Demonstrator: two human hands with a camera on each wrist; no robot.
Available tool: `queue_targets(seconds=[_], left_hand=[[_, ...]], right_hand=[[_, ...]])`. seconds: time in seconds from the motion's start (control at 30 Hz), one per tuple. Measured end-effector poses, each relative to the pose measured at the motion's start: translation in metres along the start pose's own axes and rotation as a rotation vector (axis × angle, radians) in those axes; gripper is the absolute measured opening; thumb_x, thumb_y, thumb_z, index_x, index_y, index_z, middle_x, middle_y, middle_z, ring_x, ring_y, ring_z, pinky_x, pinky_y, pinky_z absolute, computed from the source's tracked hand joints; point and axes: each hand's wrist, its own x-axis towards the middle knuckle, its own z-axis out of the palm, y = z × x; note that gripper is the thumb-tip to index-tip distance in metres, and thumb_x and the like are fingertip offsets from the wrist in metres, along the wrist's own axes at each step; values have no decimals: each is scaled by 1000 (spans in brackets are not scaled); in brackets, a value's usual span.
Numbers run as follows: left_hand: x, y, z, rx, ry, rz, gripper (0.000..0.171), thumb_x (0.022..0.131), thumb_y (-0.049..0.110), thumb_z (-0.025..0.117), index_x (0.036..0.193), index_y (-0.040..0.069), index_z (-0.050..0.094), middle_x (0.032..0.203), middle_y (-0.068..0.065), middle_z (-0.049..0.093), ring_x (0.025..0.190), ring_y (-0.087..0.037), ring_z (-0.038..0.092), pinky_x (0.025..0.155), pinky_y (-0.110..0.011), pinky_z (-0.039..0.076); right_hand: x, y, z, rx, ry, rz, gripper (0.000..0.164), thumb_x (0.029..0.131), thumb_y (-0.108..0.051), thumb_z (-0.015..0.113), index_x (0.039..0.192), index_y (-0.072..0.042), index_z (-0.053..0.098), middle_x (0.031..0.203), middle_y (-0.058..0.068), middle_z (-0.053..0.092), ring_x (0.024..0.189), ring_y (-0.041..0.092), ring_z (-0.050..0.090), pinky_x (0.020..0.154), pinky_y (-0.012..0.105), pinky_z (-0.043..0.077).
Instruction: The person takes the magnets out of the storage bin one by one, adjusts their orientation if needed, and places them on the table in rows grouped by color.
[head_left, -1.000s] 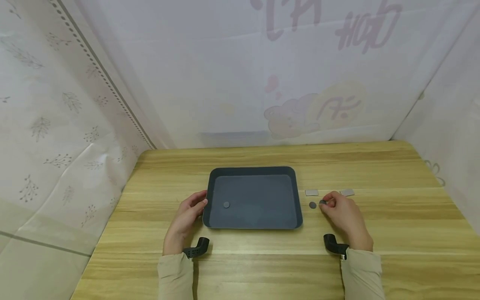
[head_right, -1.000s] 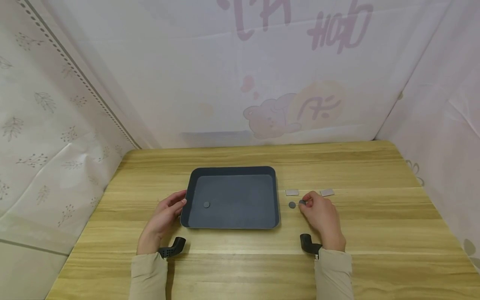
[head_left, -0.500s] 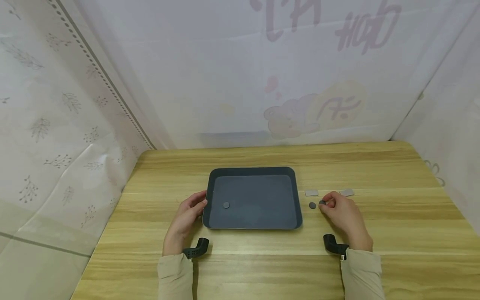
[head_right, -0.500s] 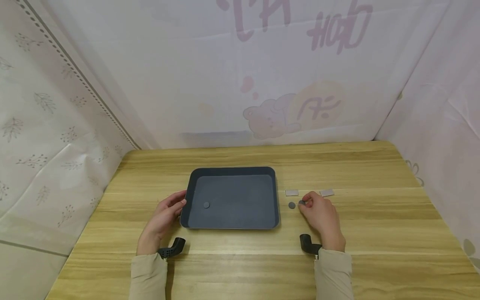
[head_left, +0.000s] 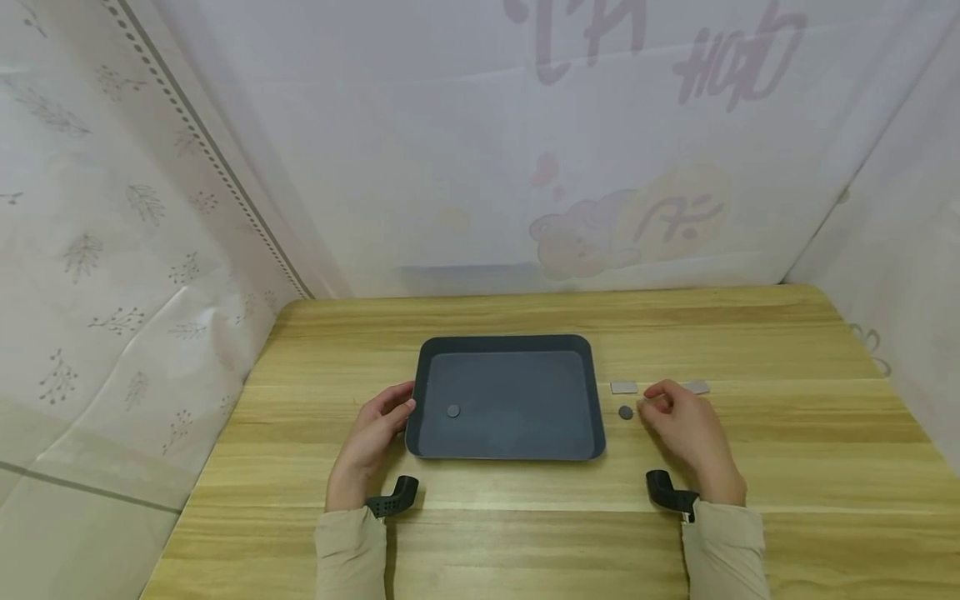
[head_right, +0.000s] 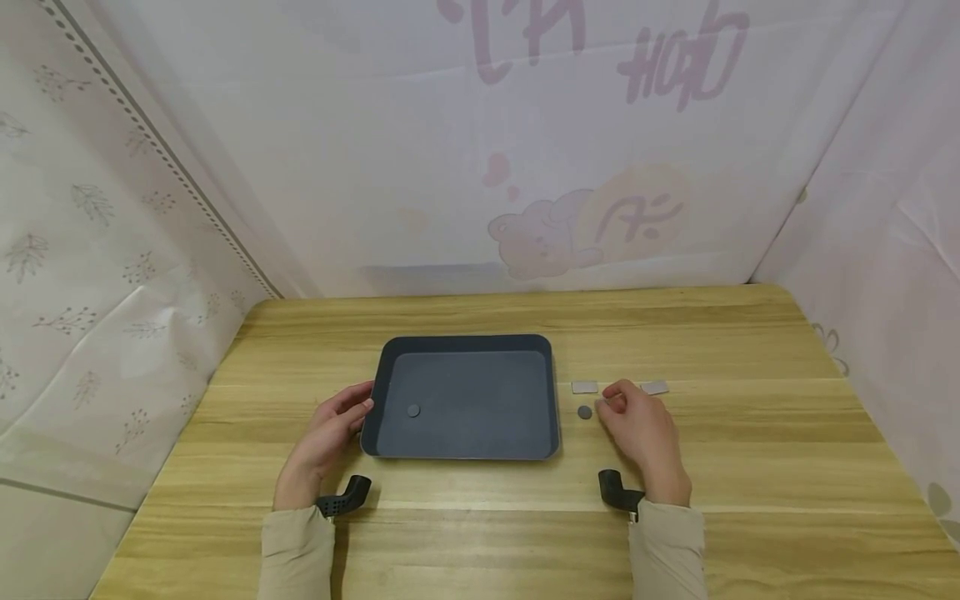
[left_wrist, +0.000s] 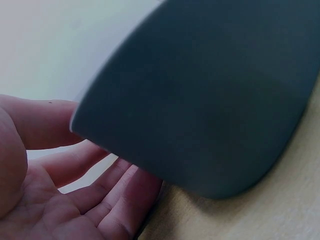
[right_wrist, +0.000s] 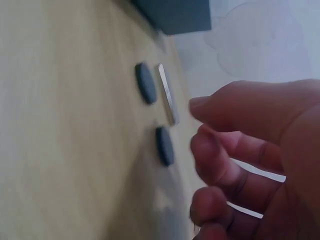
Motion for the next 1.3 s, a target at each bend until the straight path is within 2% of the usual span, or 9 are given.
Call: queue_targets(seconds=[0.2,0.4,0.57,0.8,0.93,1.1,1.2,1.3], left_hand=[[1,0,-1,9,0,1,42,100,10,49,141,1,45,141,-20,49,110,-17,54,86,-22,46],[0,0,-1,26,8,6,42,100,10,50,140,0,46,139,-21,50,107,-15,56,84,-21,47],[0,0,0,23,0,14,42,100,10,50,140,-1,45,139,-22,50,107,-13,55,84,-21,47],[0,0,-1,13,10,16,42,99,9,51,139,-1,47,138,-22,51,104,-10,57,83,-21,48],[0,0,-3,12,18,21,42,99,9,51,139,-1,47,137,-23,51,102,-9,58,82,-21,49],[-1,0,-3,1,21,20,42,98,9,51,139,-2,47,136,-24,51,100,-9,58,82,-20,49],[0,0,-2,-6,19,22,42,98,8,51,139,-2,47,137,-24,51,102,-11,57,82,-20,48],[0,0,-1,-4,7,31,42,98,7,51,139,-2,46,137,-24,51,105,-13,57,82,-21,48]], right_hand=[[0,-22,9,119,60,-97,18,91,-20,64,101,-6,67,76,3,62,64,11,51,58,25,40],[-1,-45,26,196,22,-181,15,90,-18,67,101,-7,68,77,1,60,65,10,50,60,23,41],[-4,-60,37,159,29,-205,15,88,-17,69,100,-7,68,77,0,56,64,12,46,60,24,39],[-8,-81,46,82,111,-264,9,85,-17,73,92,-12,69,77,-1,56,67,12,48,63,28,40],[-9,-97,54,121,140,-299,8,85,-15,73,91,-13,70,77,-2,58,66,10,47,62,28,39],[-14,-125,75,177,40,-291,13,85,-19,73,97,-13,70,83,-4,61,69,11,51,65,28,42],[-18,-142,91,167,-31,-287,19,86,-23,72,102,-13,69,90,-3,62,79,14,54,69,30,44],[-21,-155,104,165,-49,-301,22,86,-24,72,105,-13,69,97,-1,62,88,17,55,71,33,45]])
